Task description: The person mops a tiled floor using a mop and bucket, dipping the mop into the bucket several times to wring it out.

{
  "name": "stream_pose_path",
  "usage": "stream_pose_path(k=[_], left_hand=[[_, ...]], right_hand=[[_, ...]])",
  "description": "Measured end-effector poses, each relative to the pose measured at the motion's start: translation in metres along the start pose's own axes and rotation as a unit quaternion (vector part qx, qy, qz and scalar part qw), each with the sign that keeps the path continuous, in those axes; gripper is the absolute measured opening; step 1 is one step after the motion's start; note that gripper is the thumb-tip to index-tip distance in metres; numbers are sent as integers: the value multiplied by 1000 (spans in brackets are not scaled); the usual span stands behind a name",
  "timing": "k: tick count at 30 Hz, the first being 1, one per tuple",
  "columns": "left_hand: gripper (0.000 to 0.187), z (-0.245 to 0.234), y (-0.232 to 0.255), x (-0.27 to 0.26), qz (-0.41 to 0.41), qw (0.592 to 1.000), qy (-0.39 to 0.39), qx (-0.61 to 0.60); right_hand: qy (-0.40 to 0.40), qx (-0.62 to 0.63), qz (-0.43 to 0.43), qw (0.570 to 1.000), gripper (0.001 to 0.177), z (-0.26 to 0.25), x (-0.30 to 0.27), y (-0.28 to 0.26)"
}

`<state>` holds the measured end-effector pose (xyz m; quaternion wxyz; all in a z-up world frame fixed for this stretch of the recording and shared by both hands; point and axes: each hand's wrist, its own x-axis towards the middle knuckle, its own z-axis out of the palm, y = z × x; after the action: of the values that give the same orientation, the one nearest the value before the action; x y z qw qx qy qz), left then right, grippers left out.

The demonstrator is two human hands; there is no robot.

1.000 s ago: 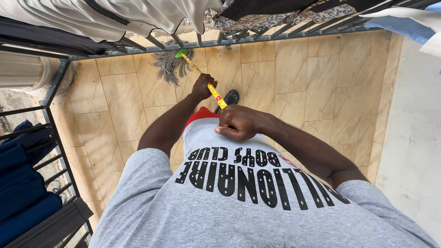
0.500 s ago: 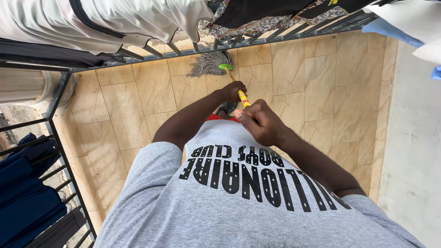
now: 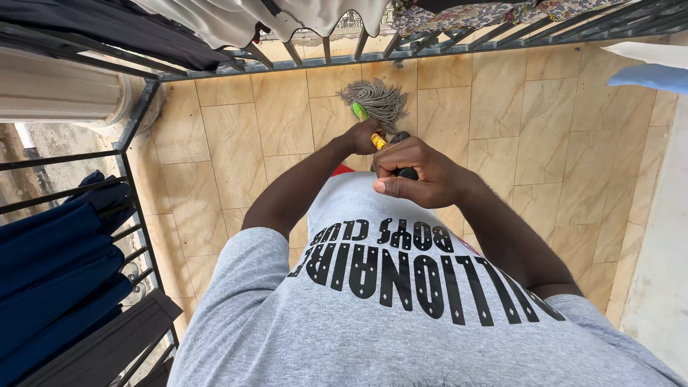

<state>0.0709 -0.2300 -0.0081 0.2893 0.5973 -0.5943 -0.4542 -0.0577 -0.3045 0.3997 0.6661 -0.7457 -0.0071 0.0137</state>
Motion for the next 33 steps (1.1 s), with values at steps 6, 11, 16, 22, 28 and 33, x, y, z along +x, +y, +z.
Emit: stream_pose_path(k=[6,11,16,22,28,33], left_hand=[[27,-36,-20,-112,-131,985,102,34],[37,-35,-21,-176,-215,947,236,26],[37,-2,-25,-185,-239,931,277,-7],[22,47,-18,-128,-207,957,189,78],[19,94,31,2,-168,972,110,121],[26,155,97,121,-83,981,153,83]], right_hand=[[-127,3,-49,991,40,54,44,4],[-152,77,-57,984,32,79,57,23],[-106,119,-13,987,31,73,36,56],[-12,184,15,983,37,28,-34,78],[78,193,-27,978,20,-62,-144,80],[29,90,-18,995,26,-148,-244,68]])
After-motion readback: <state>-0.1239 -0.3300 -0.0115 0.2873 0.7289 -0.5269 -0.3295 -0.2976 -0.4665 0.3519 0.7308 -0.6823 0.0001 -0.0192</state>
